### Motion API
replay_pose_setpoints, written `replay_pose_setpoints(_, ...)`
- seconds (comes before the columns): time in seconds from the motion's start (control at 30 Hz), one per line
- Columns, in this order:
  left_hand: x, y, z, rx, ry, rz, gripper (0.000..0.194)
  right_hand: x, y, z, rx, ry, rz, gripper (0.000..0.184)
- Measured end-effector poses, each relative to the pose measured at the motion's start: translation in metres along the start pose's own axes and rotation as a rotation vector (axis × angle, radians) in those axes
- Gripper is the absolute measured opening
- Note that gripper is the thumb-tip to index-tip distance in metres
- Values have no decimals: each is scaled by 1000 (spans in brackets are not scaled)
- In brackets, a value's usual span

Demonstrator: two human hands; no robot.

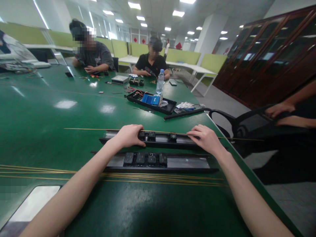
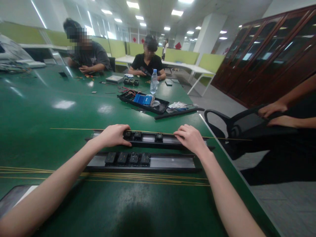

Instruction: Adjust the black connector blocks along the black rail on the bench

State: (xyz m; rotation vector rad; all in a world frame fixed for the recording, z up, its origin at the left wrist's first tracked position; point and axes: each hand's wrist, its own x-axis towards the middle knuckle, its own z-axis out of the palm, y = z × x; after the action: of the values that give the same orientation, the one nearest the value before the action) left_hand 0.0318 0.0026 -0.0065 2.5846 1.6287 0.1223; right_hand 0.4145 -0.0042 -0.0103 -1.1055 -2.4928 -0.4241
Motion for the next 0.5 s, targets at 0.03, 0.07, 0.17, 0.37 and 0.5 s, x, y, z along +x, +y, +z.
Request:
replay_pose_setpoints(0.03, 0, 0, 0, -2, 2, 1, 67, -1, 1, -1, 0, -5, 2, 21)
replay_pose_setpoints(0.07, 0, -1, 0, -5, 5, 3, 68, -1, 2, -2, 1, -10, 5, 21)
replay_pose_setpoints(0.17, 0, -1, 1, -8, 8, 2, 69, -3, 6, -5, 7, -32, 22, 20)
replay_pose_setpoints(0.37, -1, 0, 0, -3, 3, -2, 68, -10, 16, -8, 24, -73, 67, 20)
replay_pose_setpoints(0.5, 0, 0, 0, 4, 10, 3, 68, -16, 23, -12, 22, -97, 107, 19)
